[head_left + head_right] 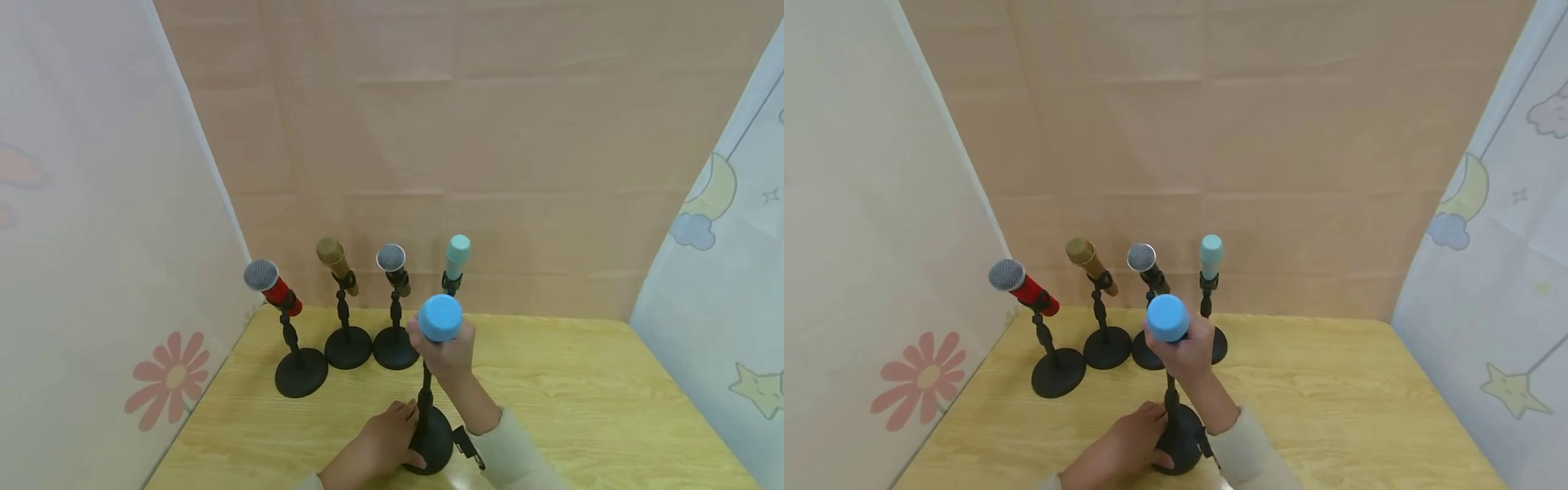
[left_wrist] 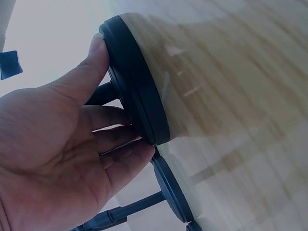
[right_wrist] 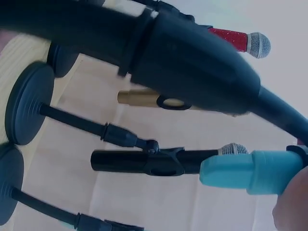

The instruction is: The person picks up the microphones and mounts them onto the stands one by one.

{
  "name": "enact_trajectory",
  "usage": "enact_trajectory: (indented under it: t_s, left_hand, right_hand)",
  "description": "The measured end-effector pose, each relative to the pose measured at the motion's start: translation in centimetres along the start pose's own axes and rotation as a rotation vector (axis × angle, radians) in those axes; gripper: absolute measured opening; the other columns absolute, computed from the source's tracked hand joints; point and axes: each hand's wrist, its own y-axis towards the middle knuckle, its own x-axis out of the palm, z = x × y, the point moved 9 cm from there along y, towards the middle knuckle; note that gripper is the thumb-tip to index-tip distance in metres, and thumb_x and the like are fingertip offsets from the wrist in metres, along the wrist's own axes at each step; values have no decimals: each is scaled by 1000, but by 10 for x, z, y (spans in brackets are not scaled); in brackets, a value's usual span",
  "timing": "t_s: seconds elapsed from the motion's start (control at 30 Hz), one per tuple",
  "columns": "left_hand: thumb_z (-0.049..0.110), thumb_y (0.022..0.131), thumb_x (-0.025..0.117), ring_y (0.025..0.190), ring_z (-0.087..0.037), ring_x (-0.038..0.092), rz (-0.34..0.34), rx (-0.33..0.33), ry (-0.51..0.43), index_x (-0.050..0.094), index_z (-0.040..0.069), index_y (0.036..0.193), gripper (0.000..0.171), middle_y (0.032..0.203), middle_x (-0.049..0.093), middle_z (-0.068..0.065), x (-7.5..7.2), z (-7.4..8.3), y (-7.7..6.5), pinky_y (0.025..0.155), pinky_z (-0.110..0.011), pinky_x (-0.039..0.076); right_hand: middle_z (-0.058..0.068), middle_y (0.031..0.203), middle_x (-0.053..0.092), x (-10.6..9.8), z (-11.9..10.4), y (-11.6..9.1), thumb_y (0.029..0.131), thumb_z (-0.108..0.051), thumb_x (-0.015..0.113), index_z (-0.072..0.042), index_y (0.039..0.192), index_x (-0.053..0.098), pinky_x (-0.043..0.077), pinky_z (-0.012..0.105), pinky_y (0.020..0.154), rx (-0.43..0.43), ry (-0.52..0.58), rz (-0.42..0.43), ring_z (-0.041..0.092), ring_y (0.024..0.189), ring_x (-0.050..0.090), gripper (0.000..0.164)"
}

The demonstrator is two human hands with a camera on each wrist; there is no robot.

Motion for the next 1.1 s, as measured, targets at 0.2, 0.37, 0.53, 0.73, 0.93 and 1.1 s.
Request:
enact_trajectory:
  t_s: [0.2, 0.37, 0.53, 0.73, 0.93, 1.1]
  left_hand:
    - [65, 83, 68, 141, -16, 43, 10, 7, -18, 50, 12, 150, 87, 157, 44, 2, 0, 0, -3, 102, -26, 50]
    - [65, 84, 66, 142, -16, 42, 8, 6, -24, 48, 12, 152, 88, 158, 42, 1, 2, -2, -3, 105, -27, 48]
    - [66, 83, 67, 141, -17, 43, 1, 4, -76, 48, 15, 152, 88, 159, 42, 3, 1, -4, -1, 103, -31, 50]
    - [58, 85, 72, 135, -18, 49, 43, 33, -301, 54, 15, 148, 79, 154, 49, 1, -14, -9, -1, 103, -34, 51]
    - [51, 90, 71, 133, -18, 52, 94, 58, -447, 56, 14, 146, 68, 147, 55, 0, -25, -20, -10, 104, -37, 50]
    - [45, 95, 68, 127, -16, 57, 179, 91, -545, 61, 16, 139, 54, 137, 62, 3, -40, -25, -16, 103, -37, 51]
  right_hand:
    - [10, 77, 69, 1, 1, -2, 92, -28, 74, -1, 91, 67, 57, 21, 72, 53, -13, -101, 14, 72, 67, 28]
    - [8, 83, 70, 1, 4, -4, 83, -5, 75, -3, 95, 67, 56, 23, 79, 131, -23, -173, 14, 80, 67, 15]
    - [6, 102, 72, -5, 12, -11, 88, -26, 81, -3, 114, 63, 53, 27, 91, 303, -26, -259, 14, 100, 68, 38]
    - [13, 144, 48, -25, 24, -29, 85, -66, 68, -12, 157, 29, 45, 49, 104, 432, -84, -437, 28, 128, 51, 98]
    - [12, 156, 33, -37, 36, -60, 87, -62, 66, -20, 162, 16, 45, 38, 109, 431, -153, -664, 31, 138, 41, 100]
    - [12, 159, 33, -43, 43, -84, 89, -29, 79, -18, 161, 24, 42, 57, 108, 497, -218, -752, 37, 142, 38, 91]
